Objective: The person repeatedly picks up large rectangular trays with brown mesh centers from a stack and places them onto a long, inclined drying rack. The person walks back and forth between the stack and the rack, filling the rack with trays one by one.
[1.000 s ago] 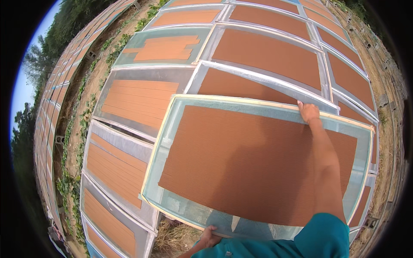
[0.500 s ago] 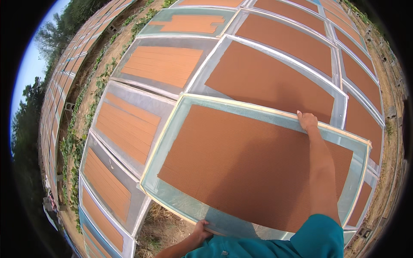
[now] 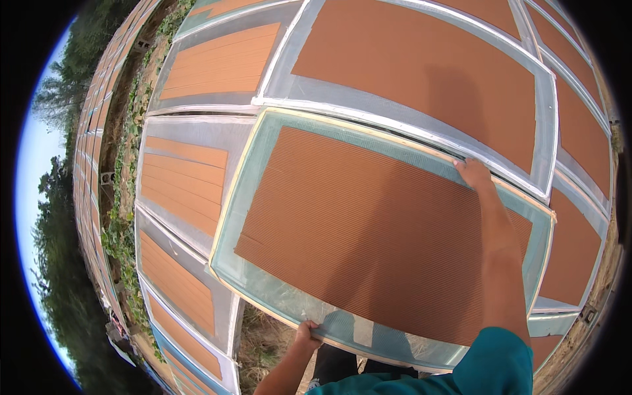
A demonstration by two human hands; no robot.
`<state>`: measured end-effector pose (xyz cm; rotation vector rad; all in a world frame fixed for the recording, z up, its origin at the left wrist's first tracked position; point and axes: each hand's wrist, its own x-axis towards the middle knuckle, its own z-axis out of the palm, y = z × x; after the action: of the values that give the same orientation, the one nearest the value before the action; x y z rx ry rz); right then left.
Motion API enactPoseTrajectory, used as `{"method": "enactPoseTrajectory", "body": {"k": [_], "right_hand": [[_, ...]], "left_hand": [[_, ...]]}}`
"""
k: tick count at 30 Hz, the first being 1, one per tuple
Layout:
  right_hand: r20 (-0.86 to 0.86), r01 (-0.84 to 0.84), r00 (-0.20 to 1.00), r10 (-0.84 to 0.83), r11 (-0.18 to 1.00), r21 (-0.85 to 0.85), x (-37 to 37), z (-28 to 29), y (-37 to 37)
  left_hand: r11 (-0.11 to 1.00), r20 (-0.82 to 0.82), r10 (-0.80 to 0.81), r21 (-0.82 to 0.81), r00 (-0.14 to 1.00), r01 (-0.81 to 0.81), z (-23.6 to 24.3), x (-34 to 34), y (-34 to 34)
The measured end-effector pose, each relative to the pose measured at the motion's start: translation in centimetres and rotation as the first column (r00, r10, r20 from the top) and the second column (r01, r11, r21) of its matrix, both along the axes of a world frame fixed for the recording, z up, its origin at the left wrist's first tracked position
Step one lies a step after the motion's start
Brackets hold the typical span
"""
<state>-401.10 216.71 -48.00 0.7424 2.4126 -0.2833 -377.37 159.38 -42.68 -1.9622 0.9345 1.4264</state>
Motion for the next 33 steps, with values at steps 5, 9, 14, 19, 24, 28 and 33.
{"method": "enactPoseTrajectory", "body": {"k": [5,9,14,19,24,28,33], "right_hand": [[0.004,0.012,1.000,-0.012,0.999,0.038,-0.5,-1.9,-0.4],[-0.148,-0.012,0.989,0.020,0.999,0.052,3.1,-2.4,-0.3],[-0.350,-0.184,0.899,0.262,0.953,0.240,13.3,3.0,-6.1],[0.096,0.235,0.970,-0.223,0.961,-0.144,31.3,8.9,-14.5],[0.586,-0.104,0.778,0.224,0.967,-0.232,57.3,9.0,-24.3],[0.683,0.590,0.663,-0.307,0.776,-0.224,65.2,15.5,-37.6],[0.632,0.758,0.623,-0.461,0.556,-0.342,75.4,15.6,-54.3]], "left_hand": [[0.997,-0.081,0.068,0.028,0.994,-0.065,-4.5,2.0,-0.7],[0.998,-0.068,0.025,0.062,0.997,-0.021,-6.9,2.1,-1.5],[0.993,-0.239,0.084,0.104,0.967,-0.060,-10.6,3.7,-1.9],[0.969,-0.328,0.090,0.249,0.940,-0.005,-12.6,5.3,-3.9],[0.887,-0.340,-0.335,0.201,0.879,0.416,-7.0,3.9,-8.7],[0.645,-0.397,-0.723,-0.093,0.566,0.758,-2.4,2.2,-16.2],[-0.098,-0.244,-0.957,-0.243,-0.158,0.965,4.6,0.1,-22.8]]}}
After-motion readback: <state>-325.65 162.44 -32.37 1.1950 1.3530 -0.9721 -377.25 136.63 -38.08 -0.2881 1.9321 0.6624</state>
